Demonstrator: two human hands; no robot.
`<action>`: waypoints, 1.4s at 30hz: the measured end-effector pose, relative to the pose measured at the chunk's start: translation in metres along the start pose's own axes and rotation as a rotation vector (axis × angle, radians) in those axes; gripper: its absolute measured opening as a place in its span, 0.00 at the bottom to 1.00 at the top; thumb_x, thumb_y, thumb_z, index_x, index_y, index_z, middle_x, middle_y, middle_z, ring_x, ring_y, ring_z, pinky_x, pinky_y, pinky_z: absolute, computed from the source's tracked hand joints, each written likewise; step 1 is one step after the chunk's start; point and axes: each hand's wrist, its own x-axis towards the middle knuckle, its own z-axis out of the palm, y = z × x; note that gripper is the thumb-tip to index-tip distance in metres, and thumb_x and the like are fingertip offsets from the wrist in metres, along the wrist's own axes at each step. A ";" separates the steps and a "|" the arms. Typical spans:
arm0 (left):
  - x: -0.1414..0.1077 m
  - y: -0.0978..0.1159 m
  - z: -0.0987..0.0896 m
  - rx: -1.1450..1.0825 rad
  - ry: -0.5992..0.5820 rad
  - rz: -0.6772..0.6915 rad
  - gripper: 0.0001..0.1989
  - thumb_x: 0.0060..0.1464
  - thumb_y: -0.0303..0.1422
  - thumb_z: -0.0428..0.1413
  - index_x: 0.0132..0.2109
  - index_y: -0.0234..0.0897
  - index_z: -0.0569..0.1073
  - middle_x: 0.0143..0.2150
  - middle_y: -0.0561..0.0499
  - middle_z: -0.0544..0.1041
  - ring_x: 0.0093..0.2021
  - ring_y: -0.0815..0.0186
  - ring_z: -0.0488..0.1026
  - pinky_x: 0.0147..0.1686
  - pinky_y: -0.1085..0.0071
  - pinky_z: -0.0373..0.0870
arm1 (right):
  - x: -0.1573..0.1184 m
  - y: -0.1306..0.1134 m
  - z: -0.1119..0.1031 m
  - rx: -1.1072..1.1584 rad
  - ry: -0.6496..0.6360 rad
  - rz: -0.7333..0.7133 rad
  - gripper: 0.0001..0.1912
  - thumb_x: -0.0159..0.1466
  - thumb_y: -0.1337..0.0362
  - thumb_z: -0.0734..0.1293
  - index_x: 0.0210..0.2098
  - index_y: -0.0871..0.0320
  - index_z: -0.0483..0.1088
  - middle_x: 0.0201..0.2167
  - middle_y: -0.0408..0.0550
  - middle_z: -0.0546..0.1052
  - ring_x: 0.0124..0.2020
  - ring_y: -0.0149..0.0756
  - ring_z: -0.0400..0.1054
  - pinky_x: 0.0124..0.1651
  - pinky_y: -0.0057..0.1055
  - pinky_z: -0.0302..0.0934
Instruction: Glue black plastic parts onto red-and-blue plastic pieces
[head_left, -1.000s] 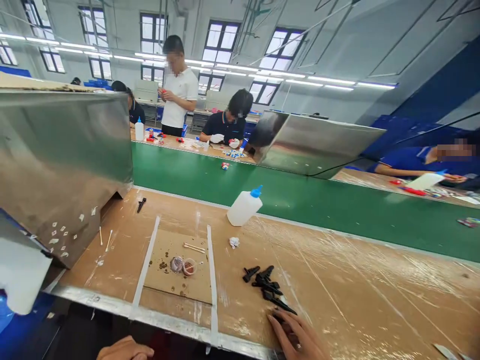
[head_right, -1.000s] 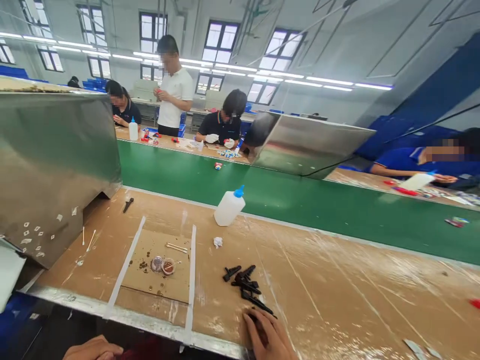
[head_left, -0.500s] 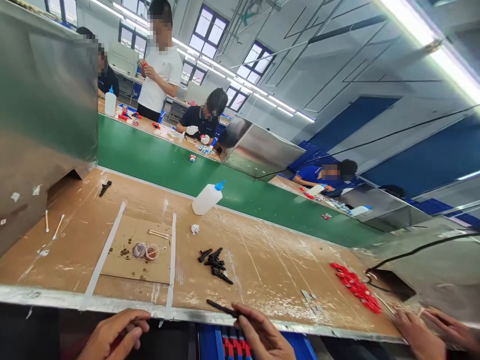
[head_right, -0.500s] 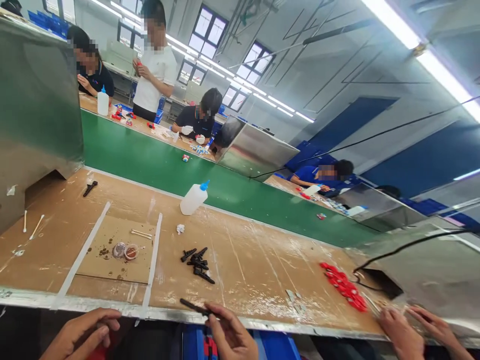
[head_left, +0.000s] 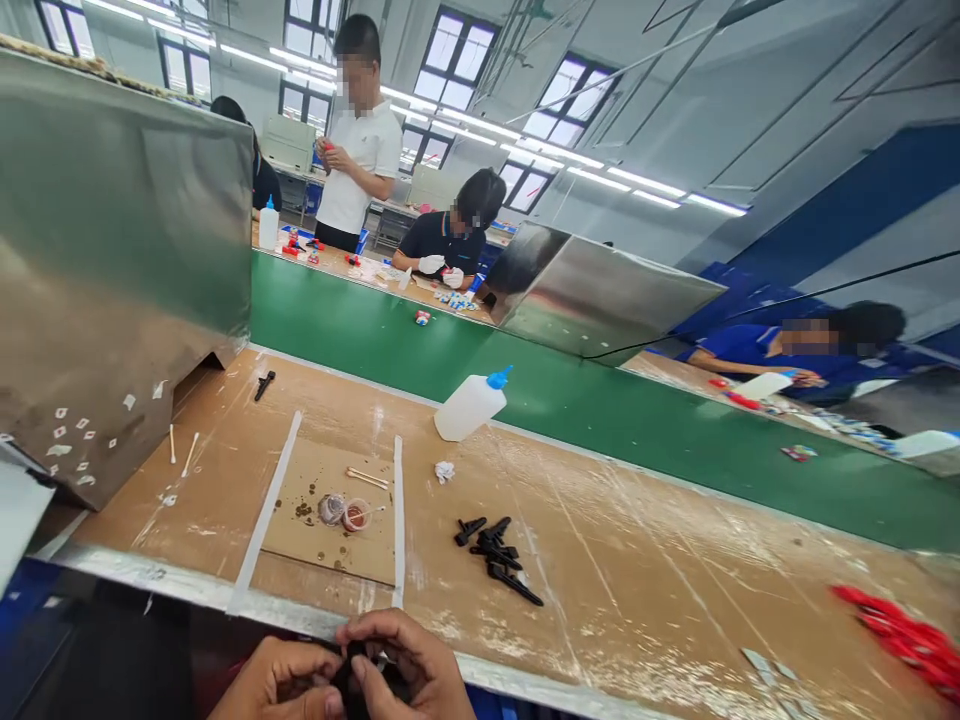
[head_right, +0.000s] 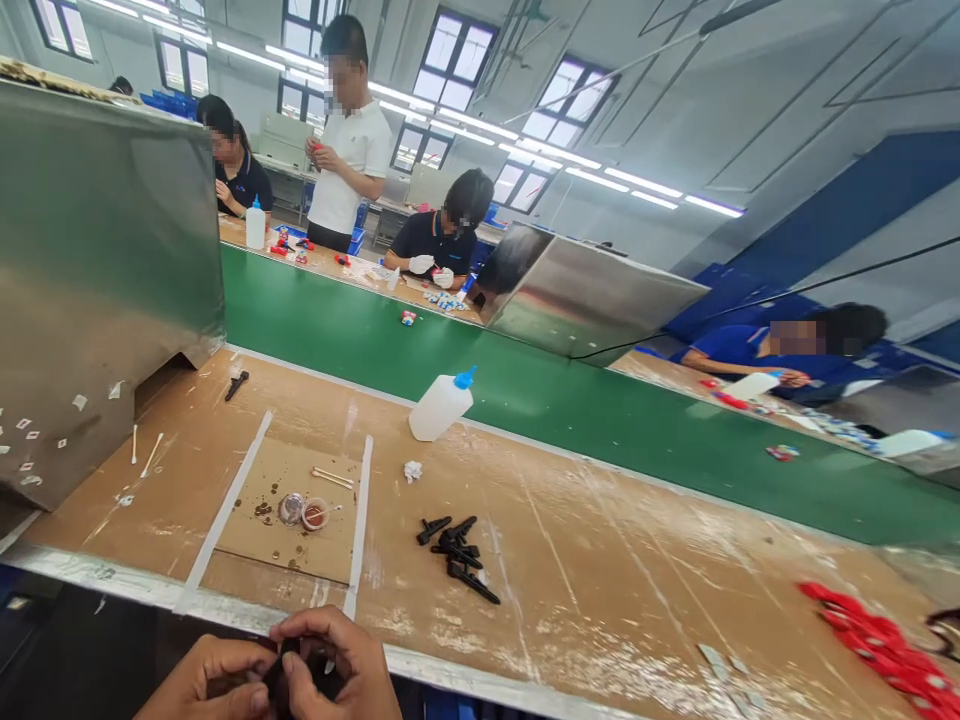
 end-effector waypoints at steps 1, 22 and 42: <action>0.000 -0.002 -0.001 -0.046 0.021 -0.031 0.24 0.49 0.53 0.60 0.29 0.33 0.77 0.24 0.50 0.72 0.26 0.68 0.64 0.28 0.72 0.59 | 0.005 -0.001 0.002 -0.006 0.004 -0.019 0.10 0.59 0.59 0.71 0.40 0.53 0.77 0.36 0.49 0.81 0.37 0.39 0.75 0.41 0.31 0.69; 0.004 -0.012 -0.008 -1.033 0.100 -0.195 0.17 0.48 0.44 0.65 0.37 0.36 0.73 0.16 0.64 0.56 0.12 0.81 0.41 0.13 0.81 0.40 | 0.092 -0.008 -0.009 -0.409 0.342 -0.231 0.13 0.66 0.54 0.66 0.40 0.53 0.78 0.37 0.46 0.80 0.35 0.36 0.72 0.37 0.30 0.65; 0.009 -0.015 0.006 -1.055 0.172 -0.194 0.19 0.46 0.45 0.66 0.32 0.36 0.69 0.15 0.65 0.51 0.12 0.81 0.37 0.11 0.82 0.38 | 0.083 -0.005 -0.020 -0.584 0.618 -0.444 0.07 0.65 0.59 0.69 0.38 0.55 0.77 0.33 0.43 0.80 0.30 0.31 0.72 0.37 0.26 0.64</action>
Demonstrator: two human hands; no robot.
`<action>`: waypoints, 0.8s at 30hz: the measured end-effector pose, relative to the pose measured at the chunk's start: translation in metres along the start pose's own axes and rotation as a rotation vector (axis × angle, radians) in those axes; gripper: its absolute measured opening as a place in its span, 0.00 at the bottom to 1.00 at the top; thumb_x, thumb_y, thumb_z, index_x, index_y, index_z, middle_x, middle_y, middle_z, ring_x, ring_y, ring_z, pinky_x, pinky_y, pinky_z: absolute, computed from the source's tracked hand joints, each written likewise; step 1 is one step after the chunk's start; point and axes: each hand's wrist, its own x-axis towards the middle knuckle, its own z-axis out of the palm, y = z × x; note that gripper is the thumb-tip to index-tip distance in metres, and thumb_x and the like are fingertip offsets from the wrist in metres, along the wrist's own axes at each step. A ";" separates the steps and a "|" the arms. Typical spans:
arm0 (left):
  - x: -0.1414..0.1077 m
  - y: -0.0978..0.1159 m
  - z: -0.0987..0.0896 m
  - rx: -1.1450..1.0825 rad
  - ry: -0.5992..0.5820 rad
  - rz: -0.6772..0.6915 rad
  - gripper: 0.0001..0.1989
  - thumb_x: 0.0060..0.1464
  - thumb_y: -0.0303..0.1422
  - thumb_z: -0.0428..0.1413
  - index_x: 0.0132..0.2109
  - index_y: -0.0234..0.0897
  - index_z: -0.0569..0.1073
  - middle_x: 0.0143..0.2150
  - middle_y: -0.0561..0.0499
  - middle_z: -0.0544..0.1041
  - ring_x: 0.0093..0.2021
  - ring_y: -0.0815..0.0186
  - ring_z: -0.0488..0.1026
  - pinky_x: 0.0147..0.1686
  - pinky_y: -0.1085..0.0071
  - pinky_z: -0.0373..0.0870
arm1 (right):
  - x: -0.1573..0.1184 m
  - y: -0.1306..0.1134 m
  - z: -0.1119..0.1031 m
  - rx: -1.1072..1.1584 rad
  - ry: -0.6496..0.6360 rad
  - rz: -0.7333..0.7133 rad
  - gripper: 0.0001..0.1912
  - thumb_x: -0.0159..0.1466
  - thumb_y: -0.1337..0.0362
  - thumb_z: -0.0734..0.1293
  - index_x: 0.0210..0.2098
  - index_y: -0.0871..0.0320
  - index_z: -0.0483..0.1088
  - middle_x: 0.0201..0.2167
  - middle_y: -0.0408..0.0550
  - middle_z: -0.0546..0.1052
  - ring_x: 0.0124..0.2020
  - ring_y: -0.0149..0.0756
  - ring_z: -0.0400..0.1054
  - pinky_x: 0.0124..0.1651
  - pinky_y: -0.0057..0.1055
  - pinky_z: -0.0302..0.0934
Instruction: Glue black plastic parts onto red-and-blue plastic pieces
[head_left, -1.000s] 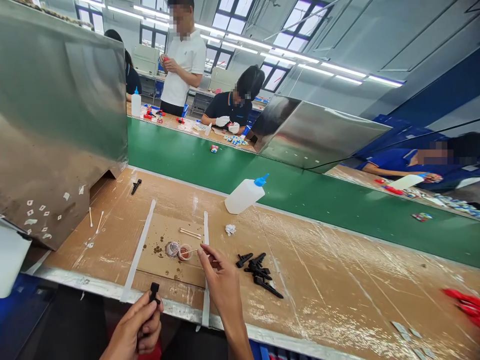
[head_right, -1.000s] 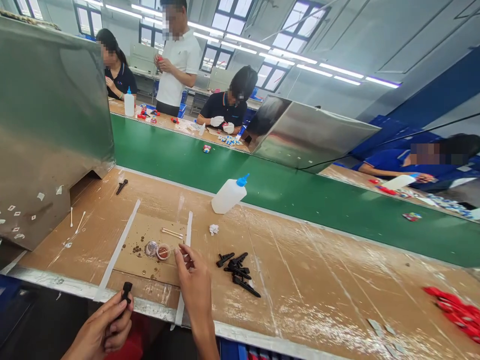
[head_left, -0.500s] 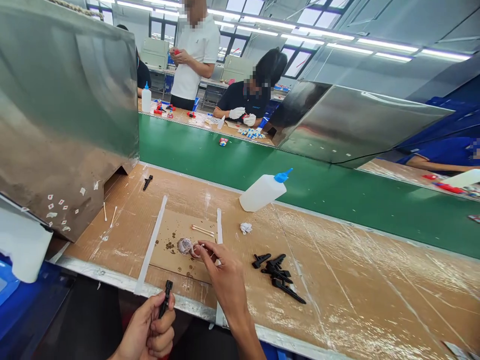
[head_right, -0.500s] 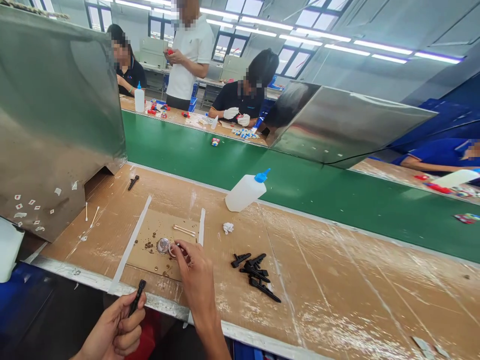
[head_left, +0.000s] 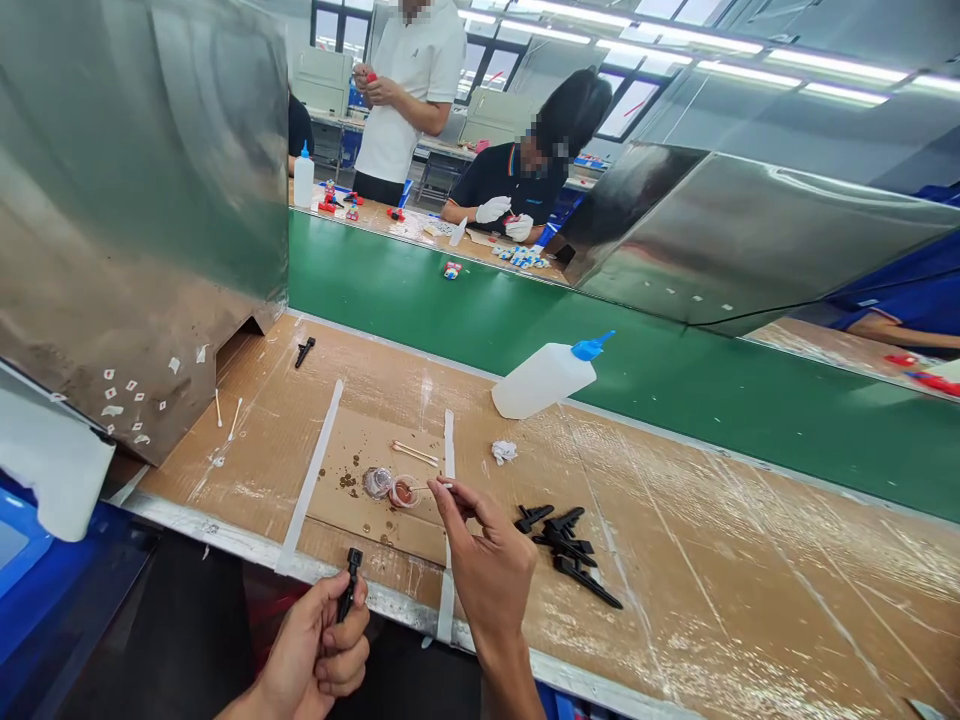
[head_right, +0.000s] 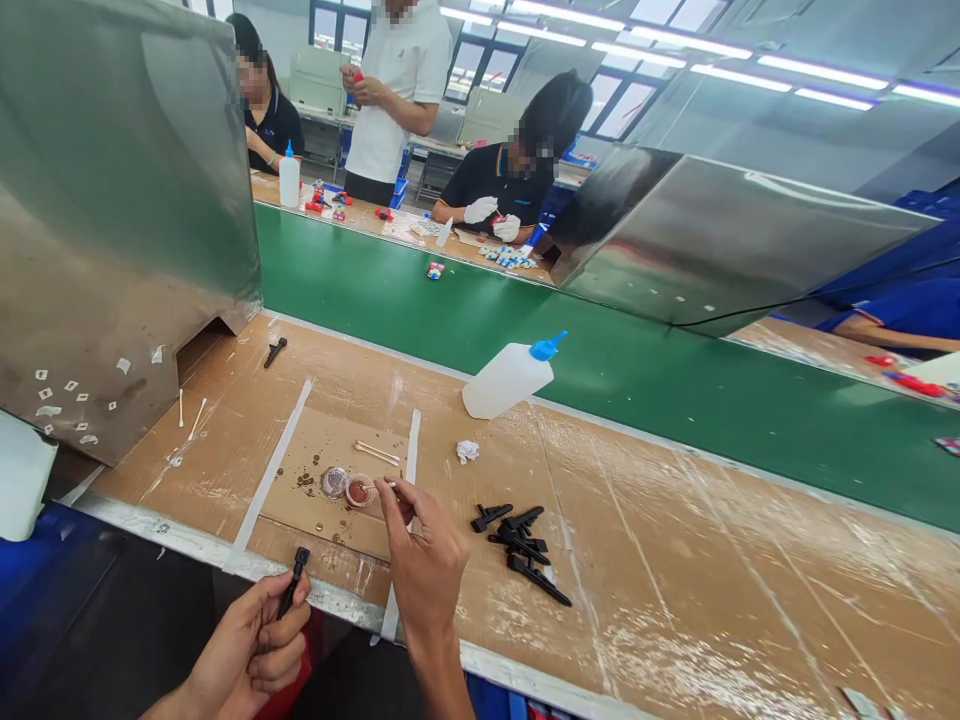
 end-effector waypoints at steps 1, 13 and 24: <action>-0.001 0.000 0.000 0.003 0.005 0.000 0.19 0.46 0.45 0.66 0.32 0.36 0.69 0.15 0.65 0.51 0.12 0.81 0.38 0.12 0.82 0.38 | -0.001 0.000 0.000 0.005 0.008 0.022 0.07 0.64 0.59 0.70 0.38 0.55 0.77 0.33 0.43 0.80 0.30 0.31 0.73 0.37 0.26 0.64; -0.002 0.000 0.000 0.056 0.040 0.008 0.20 0.47 0.47 0.65 0.33 0.36 0.68 0.16 0.65 0.50 0.13 0.81 0.38 0.13 0.81 0.37 | -0.011 0.012 0.006 0.224 0.041 0.389 0.14 0.59 0.53 0.72 0.37 0.57 0.79 0.34 0.47 0.81 0.35 0.38 0.75 0.41 0.31 0.67; -0.002 -0.001 0.002 0.077 0.062 0.011 0.20 0.45 0.47 0.65 0.32 0.36 0.68 0.16 0.65 0.50 0.13 0.81 0.38 0.13 0.81 0.36 | -0.010 0.011 0.010 0.274 0.017 0.405 0.16 0.59 0.53 0.72 0.40 0.57 0.77 0.37 0.48 0.81 0.38 0.38 0.76 0.43 0.31 0.69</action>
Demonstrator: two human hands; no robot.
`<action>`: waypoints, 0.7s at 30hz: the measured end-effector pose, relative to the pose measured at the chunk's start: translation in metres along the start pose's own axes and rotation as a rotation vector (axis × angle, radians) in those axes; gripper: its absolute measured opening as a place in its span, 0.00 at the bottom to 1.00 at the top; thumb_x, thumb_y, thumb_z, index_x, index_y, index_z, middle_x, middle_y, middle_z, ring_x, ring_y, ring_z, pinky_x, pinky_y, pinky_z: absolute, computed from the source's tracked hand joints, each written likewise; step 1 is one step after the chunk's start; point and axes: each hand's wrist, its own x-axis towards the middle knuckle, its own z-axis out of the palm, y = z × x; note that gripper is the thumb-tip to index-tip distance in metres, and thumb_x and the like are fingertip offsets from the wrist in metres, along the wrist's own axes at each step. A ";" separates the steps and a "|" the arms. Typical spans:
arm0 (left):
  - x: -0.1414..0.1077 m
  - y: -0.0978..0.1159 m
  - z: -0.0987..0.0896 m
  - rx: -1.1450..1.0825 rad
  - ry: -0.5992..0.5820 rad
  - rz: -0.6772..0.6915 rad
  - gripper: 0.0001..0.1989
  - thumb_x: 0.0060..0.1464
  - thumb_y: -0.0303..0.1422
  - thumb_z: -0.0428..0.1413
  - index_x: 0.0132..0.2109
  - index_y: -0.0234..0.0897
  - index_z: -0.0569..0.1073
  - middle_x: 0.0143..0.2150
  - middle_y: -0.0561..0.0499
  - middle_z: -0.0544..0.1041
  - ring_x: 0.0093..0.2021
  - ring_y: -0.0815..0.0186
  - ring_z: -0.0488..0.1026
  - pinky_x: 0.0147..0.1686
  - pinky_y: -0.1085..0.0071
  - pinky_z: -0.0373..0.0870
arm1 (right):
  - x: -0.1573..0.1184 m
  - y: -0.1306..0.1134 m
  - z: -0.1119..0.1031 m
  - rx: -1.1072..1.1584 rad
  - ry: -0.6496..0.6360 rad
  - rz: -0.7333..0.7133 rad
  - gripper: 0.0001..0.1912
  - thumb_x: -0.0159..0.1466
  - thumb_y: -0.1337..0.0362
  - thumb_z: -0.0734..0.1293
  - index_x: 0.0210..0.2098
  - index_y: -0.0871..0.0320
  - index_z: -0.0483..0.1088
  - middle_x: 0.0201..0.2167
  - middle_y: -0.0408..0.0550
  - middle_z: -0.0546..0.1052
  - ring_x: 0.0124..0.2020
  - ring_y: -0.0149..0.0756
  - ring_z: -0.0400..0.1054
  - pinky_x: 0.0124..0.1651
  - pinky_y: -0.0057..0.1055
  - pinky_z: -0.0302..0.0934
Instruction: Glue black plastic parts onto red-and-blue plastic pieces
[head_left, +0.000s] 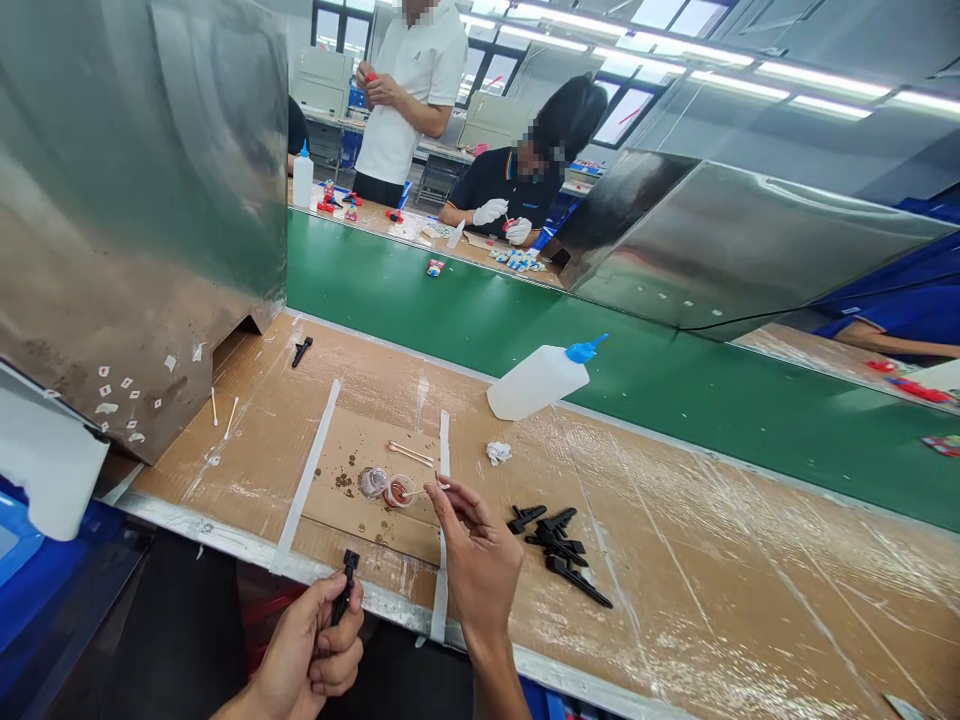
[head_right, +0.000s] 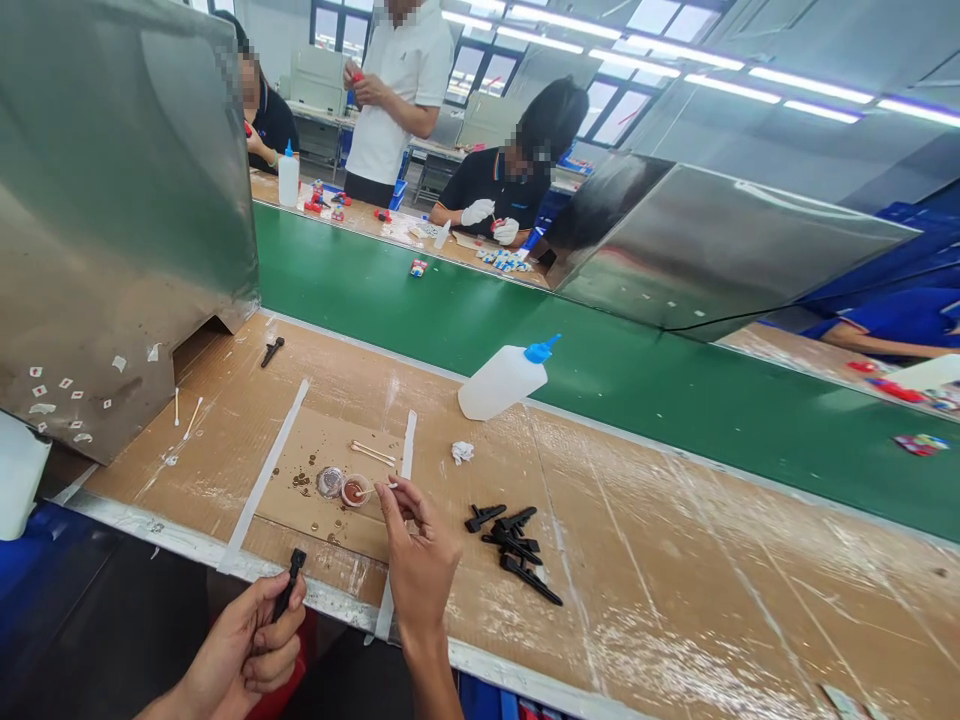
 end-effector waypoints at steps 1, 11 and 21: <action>0.001 0.000 0.000 0.000 -0.005 -0.001 0.21 0.45 0.47 0.65 0.32 0.36 0.68 0.16 0.65 0.50 0.13 0.81 0.39 0.13 0.81 0.36 | 0.000 0.001 0.000 -0.005 0.004 -0.008 0.15 0.59 0.53 0.72 0.40 0.57 0.77 0.37 0.48 0.81 0.38 0.39 0.76 0.44 0.32 0.69; 0.000 0.000 -0.001 0.010 -0.010 -0.005 0.22 0.44 0.48 0.65 0.32 0.37 0.67 0.15 0.66 0.50 0.13 0.80 0.38 0.13 0.80 0.35 | 0.000 0.003 -0.002 -0.033 -0.021 -0.031 0.17 0.61 0.54 0.71 0.44 0.58 0.77 0.39 0.49 0.81 0.39 0.40 0.75 0.46 0.35 0.68; 0.000 0.000 0.000 0.019 0.008 0.000 0.22 0.43 0.48 0.66 0.32 0.36 0.67 0.15 0.66 0.51 0.13 0.80 0.38 0.14 0.80 0.35 | 0.004 -0.003 -0.007 -0.020 -0.056 -0.003 0.15 0.60 0.53 0.71 0.39 0.57 0.77 0.38 0.48 0.81 0.40 0.40 0.76 0.44 0.33 0.68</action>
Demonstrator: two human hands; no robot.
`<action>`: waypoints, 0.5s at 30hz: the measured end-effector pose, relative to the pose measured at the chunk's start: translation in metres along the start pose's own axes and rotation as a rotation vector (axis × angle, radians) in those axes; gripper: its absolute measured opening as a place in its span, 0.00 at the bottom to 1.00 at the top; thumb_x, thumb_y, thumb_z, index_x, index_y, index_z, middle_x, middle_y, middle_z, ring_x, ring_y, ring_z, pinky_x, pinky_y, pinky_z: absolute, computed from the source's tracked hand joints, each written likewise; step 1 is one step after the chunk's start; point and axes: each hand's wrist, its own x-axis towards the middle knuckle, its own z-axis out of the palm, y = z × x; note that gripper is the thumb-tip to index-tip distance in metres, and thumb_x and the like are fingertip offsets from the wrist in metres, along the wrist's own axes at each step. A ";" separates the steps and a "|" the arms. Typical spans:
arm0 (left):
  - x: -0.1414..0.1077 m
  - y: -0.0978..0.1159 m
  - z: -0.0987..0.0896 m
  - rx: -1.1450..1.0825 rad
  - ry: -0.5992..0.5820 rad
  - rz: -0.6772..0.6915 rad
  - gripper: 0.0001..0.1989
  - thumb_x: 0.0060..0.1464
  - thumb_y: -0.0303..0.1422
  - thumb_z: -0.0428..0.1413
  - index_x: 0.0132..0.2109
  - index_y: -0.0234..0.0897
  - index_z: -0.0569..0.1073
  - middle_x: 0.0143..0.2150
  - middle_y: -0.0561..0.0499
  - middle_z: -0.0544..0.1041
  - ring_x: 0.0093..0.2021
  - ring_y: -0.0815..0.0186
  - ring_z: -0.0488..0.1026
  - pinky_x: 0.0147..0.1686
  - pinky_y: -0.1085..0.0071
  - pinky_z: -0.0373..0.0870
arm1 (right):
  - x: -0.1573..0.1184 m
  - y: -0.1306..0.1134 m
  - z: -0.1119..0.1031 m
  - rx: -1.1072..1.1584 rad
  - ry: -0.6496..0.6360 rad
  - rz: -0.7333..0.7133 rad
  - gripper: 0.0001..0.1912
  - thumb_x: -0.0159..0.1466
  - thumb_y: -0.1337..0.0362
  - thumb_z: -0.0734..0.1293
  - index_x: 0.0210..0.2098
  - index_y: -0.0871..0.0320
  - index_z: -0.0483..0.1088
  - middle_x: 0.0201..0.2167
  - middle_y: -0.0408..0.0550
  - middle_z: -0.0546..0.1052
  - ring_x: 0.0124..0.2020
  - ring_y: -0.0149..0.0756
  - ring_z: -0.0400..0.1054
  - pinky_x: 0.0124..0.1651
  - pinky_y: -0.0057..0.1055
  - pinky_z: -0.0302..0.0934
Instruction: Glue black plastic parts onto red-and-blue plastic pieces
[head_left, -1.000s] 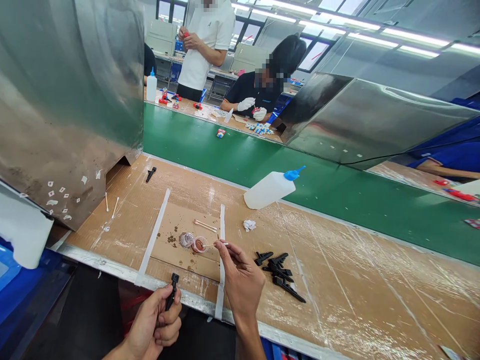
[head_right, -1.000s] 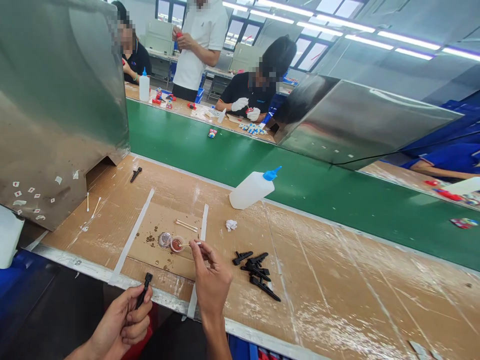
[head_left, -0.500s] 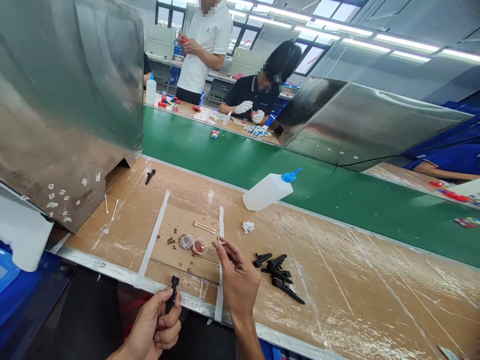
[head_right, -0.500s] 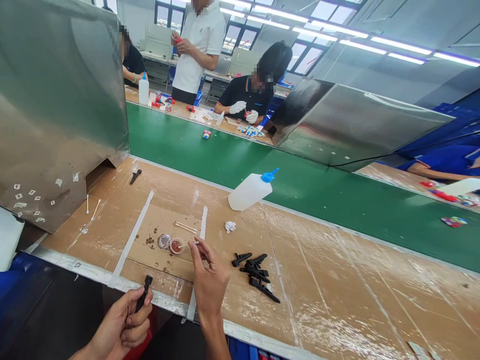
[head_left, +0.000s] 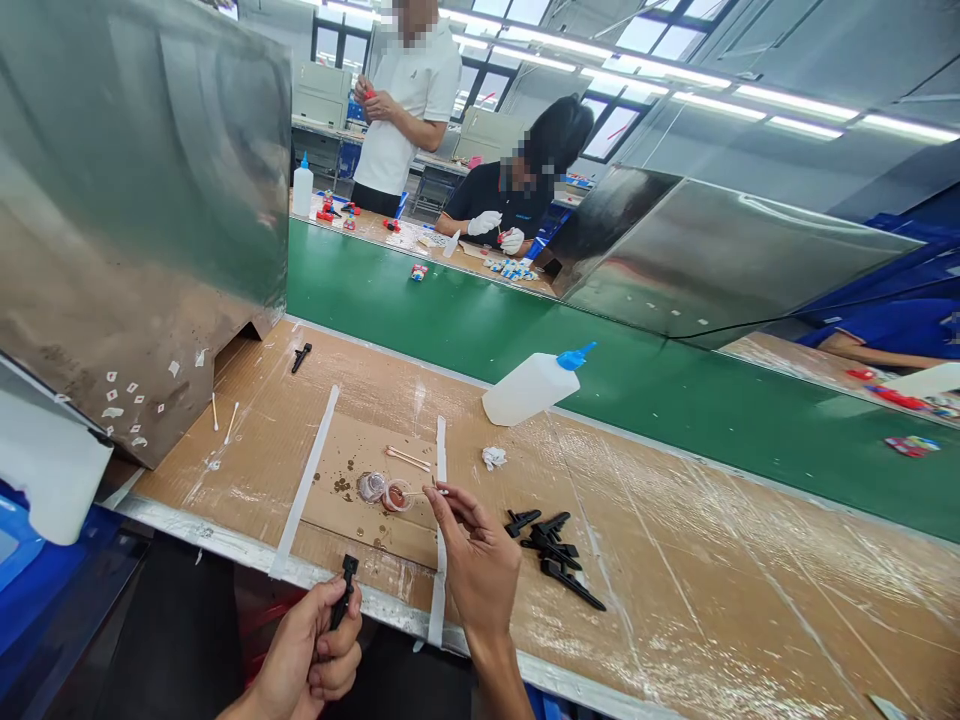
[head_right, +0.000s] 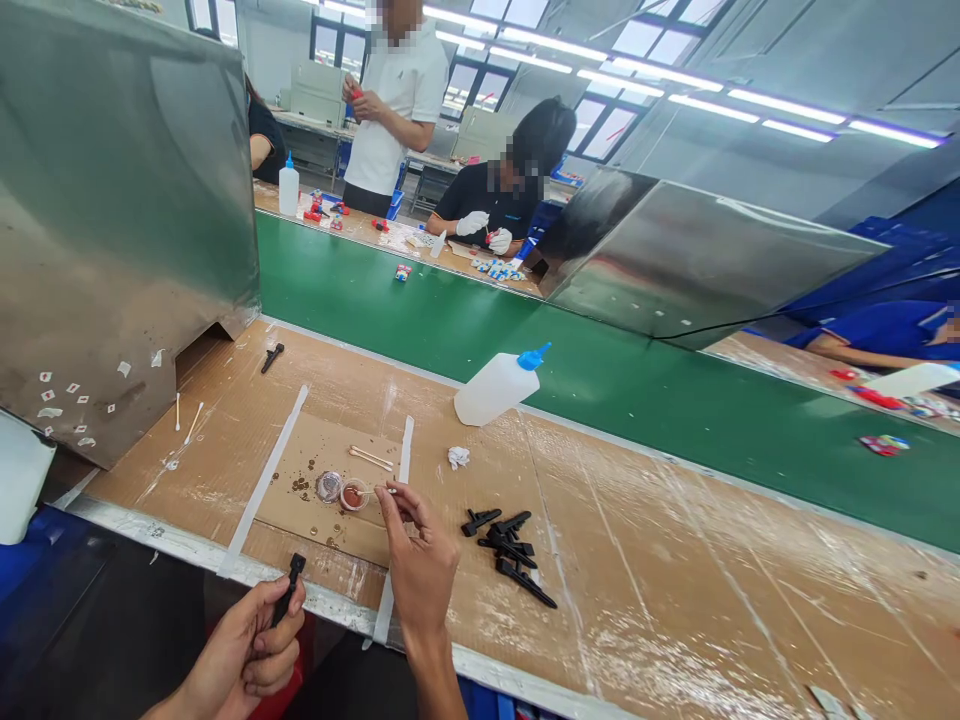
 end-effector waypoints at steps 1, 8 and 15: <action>0.000 0.000 0.000 -0.001 0.000 -0.003 0.23 0.42 0.48 0.66 0.32 0.36 0.67 0.15 0.66 0.50 0.13 0.80 0.38 0.13 0.80 0.35 | 0.002 -0.002 -0.001 0.009 -0.003 0.007 0.15 0.59 0.53 0.71 0.39 0.57 0.77 0.38 0.49 0.81 0.39 0.40 0.76 0.44 0.32 0.69; 0.003 0.002 -0.004 -0.012 -0.025 -0.023 0.24 0.41 0.49 0.66 0.31 0.37 0.66 0.14 0.67 0.50 0.12 0.81 0.37 0.13 0.80 0.34 | 0.015 -0.009 -0.007 0.052 -0.115 0.043 0.18 0.58 0.51 0.71 0.37 0.60 0.76 0.34 0.50 0.81 0.36 0.41 0.77 0.38 0.32 0.72; 0.003 0.004 -0.007 -0.006 -0.075 -0.038 0.24 0.41 0.51 0.66 0.29 0.37 0.66 0.14 0.66 0.49 0.12 0.81 0.37 0.12 0.79 0.34 | 0.018 -0.005 -0.009 -0.014 -0.148 0.026 0.16 0.57 0.52 0.73 0.37 0.58 0.77 0.34 0.49 0.81 0.36 0.42 0.77 0.41 0.35 0.72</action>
